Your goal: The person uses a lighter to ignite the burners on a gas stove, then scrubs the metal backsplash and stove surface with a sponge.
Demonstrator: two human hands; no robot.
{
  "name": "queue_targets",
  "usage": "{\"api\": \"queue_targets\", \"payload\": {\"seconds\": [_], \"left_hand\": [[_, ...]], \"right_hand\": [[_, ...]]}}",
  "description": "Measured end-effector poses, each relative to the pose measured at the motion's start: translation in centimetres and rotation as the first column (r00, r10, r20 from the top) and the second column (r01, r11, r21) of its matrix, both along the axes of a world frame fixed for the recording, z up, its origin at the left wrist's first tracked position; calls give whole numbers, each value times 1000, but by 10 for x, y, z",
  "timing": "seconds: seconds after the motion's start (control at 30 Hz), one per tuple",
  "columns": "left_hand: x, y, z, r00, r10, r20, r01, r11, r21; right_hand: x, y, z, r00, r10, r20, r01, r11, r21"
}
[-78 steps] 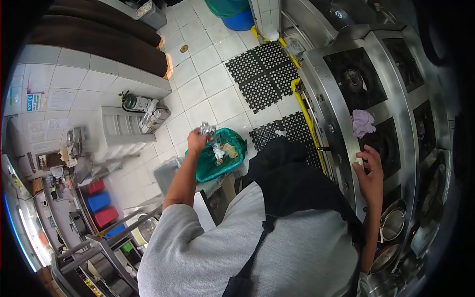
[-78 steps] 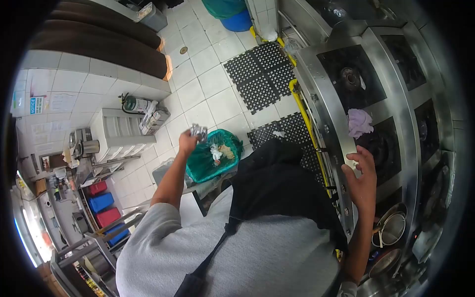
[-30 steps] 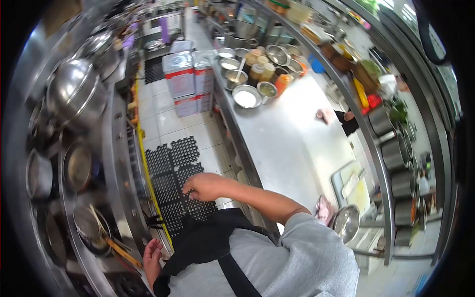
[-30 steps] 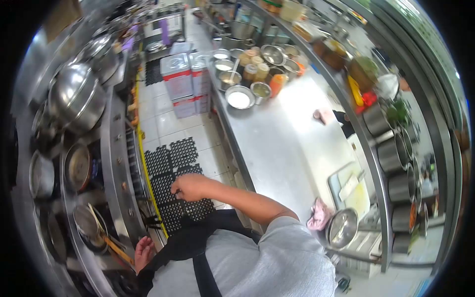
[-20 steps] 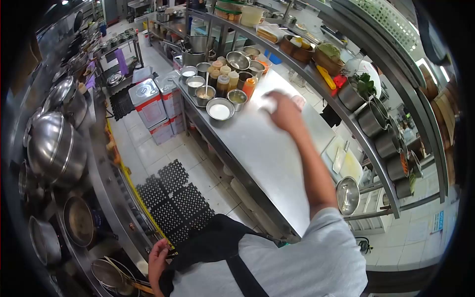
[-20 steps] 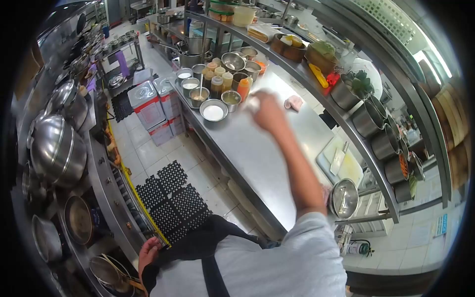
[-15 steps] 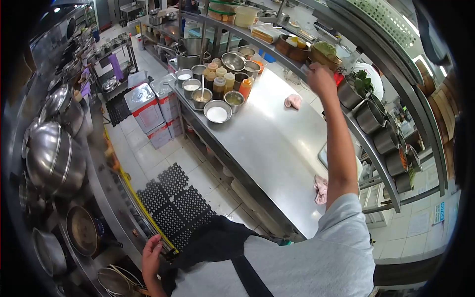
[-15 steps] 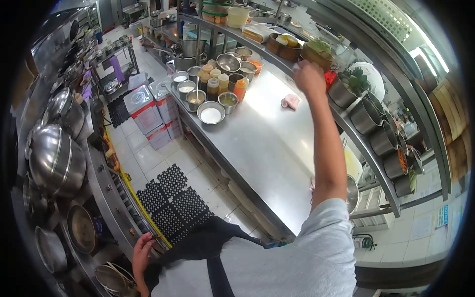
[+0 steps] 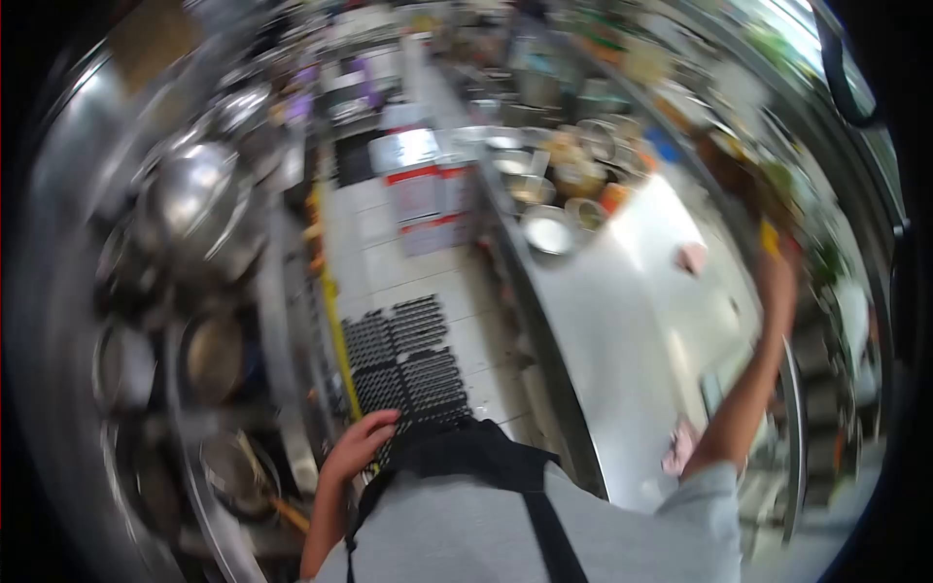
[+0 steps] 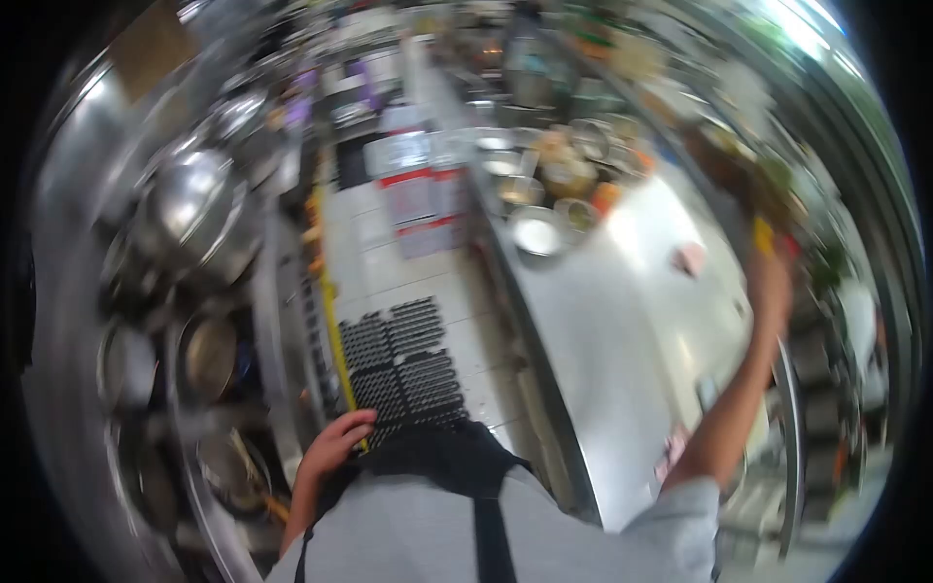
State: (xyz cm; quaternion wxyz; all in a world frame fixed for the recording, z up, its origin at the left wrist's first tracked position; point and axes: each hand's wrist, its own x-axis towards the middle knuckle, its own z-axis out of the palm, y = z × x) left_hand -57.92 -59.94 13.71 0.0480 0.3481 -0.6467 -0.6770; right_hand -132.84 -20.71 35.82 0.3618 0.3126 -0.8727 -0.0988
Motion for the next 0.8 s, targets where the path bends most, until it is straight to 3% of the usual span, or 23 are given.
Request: {"api": "queue_targets", "payload": {"seconds": [0.03, 0.07, 0.1, 0.13, 0.17, 0.23, 0.3, 0.37, 0.4, 0.43, 0.5, 0.57, 0.63, 0.7, 0.8], "left_hand": [[1, 2, 2, 1000, 15, -16, -15, 1000, 6], [6, 3, -1, 999, 31, -31, -31, 999, 10], [8, 6, -3, 997, 51, -57, -50, 998, 24], [9, 8, -5, 994, 65, -82, -62, 997, 39], [10, 10, -5, 994, 69, -82, -71, 997, -22], [15, 15, -2, 997, 56, -56, -59, 997, -59], [17, 26, 7, 997, 80, -20, -81, 996, -28], [16, 37, 15, 996, 91, 13, -92, 994, 58], [17, 40, 14, 995, 104, 15, -104, 992, 70], [20, 45, 14, 991, 135, 17, -136, 988, 73], [28, 55, 14, 976, 216, -4, -216, 973, 78], [40, 64, 18, 965, 261, 23, -262, 964, 45], [52, 79, 25, 939, 333, 83, -336, 941, 29], [68, 97, 9, 915, 400, 56, -402, 915, 30], [87, 115, -13, 854, 504, 124, -514, 856, 58]], "right_hand": [[127, -57, 51, 861, 25, 508, 266, 829, -492], [125, -20, 18, 947, 138, 289, 60, 810, -583], [144, 4, -9, 974, 225, 16, -181, 823, -539], [160, 4, -28, 954, 300, 14, -199, 667, -718], [199, -18, -21, 956, 219, 197, 23, 612, -791], [249, -63, -15, 960, 202, 196, 48, 569, -821], [251, -94, -29, 953, 295, 65, -65, 410, -910], [236, -120, -29, 633, 720, 284, 334, 76, -939], [197, -118, -52, 166, 975, 149, 496, 48, -867], [161, -120, -82, -313, 943, -113, 634, 119, -764], [200, -183, -101, -358, 878, -317, 914, 260, -312], [233, -239, -147, -514, 820, -253, 851, 448, -274], [308, -292, -167, -651, 737, -182, 758, 645, -98], [348, -326, -223, -804, 506, -313, 531, 848, 9], [439, -368, -246, -913, 383, -145, 366, 922, 127]]}}
